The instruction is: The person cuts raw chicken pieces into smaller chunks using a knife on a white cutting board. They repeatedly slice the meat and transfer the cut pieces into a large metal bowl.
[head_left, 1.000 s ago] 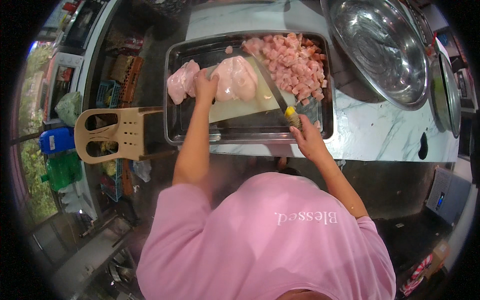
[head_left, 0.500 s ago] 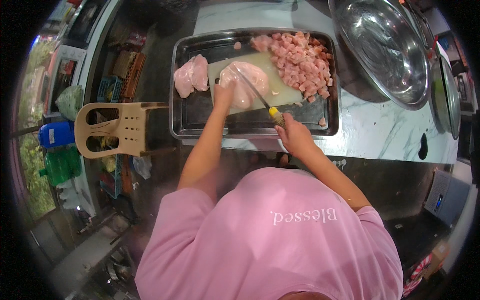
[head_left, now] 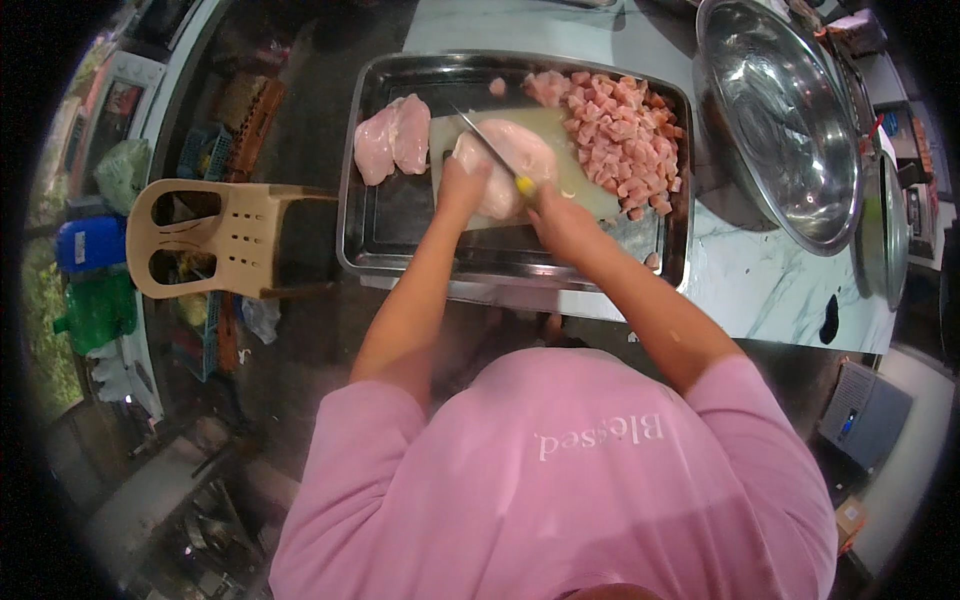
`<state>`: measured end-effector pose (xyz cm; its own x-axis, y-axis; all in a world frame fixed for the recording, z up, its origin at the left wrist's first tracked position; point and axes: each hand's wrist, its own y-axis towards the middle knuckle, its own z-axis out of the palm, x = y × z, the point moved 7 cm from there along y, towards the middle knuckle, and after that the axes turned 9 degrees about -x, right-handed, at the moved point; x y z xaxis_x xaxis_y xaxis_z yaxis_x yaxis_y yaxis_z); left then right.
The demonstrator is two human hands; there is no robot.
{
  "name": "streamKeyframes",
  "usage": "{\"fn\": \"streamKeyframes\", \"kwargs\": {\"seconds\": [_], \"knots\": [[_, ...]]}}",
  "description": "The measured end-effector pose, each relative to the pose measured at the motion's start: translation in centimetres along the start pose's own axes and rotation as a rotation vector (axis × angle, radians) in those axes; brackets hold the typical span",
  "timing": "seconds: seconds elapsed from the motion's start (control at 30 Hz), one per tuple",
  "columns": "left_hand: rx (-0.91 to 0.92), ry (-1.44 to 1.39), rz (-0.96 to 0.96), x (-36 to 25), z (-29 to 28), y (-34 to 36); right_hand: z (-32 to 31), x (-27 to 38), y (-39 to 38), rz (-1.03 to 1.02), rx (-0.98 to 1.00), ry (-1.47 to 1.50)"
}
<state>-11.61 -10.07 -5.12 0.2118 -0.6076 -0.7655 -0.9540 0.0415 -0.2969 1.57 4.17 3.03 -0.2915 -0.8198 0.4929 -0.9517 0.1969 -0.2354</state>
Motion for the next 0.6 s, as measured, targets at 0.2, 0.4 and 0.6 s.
{"fn": "streamKeyframes", "kwargs": {"seconds": [0.2, 0.4, 0.6], "knots": [[-0.061, 0.064, 0.002, -0.5, -0.9, -0.5, 1.1, -1.6, -1.2, 0.057, -0.017, 0.063], [-0.007, -0.038, -0.006, -0.9, -0.5, -2.1, 0.6, -1.7, -1.1, 0.049, -0.044, 0.066], [0.069, -0.391, 0.151, 0.9, -2.8, -4.5, 0.3, -0.8, 2.0, 0.028, -0.077, 0.053]]}}
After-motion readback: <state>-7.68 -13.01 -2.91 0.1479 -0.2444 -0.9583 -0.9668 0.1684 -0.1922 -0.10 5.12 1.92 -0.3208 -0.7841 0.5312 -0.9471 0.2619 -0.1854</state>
